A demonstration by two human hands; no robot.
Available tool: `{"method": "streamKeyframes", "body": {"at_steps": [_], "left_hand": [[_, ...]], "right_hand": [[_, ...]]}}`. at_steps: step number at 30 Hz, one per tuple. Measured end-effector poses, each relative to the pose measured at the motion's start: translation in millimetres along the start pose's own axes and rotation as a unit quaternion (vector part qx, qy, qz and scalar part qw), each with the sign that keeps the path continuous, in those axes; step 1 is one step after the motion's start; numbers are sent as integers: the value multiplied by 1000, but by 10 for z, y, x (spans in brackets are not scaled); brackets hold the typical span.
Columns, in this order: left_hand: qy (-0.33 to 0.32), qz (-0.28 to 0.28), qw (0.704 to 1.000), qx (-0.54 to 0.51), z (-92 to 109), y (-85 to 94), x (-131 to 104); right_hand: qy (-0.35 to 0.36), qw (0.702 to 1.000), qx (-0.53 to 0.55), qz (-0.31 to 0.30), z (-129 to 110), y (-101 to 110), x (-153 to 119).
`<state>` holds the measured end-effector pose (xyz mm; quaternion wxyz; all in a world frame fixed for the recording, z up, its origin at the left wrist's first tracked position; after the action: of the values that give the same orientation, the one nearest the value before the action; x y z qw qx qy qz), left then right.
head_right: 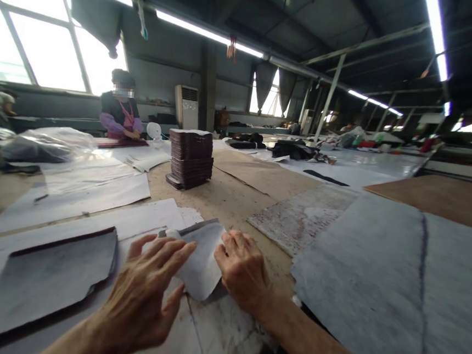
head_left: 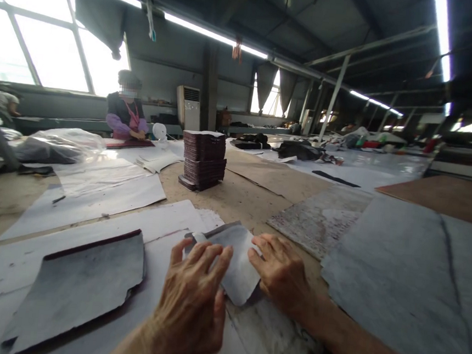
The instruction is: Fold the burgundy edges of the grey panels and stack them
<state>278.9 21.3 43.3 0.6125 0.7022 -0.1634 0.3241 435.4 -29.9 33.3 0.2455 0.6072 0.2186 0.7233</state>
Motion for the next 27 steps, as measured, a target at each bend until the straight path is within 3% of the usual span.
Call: {"method": "streamKeyframes", "body": {"at_steps": [3,5,9,13,17,22,27], "left_hand": [[25,-83,995,39,241,0,206],[80,-123,989,26,313,-16,312],[200,-178,962,-59,290,-42,428],[209,-172,963,-9,181,-107,483],[226,-164,960,23,0,-241,423],[213,-123,968,53,-98,-269,324],[159,-77,982,61,-142,-211,251]], "right_hand": [[8,998,15,61,-148,1,86],[3,996,29,89,-197,-5,121],[-5,992,67,105,-185,-10,138],[-5,989,122,87,-142,10,173],[-72,981,177,37,27,-108,188],[-287,938,182,-70,415,-559,126],[-312,898,218,-219,457,-839,234]]}}
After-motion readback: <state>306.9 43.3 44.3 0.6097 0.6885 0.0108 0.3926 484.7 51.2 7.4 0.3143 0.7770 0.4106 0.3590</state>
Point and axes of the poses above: each hand's wrist, its own x-axis towards the middle knuckle, its own y-axis out of the back of the hand, z = x × y, the point moved 3 cm from there along x, towards the middle knuckle, and after that the axes turned 8 degrees about -y, right-handed, at the moved point
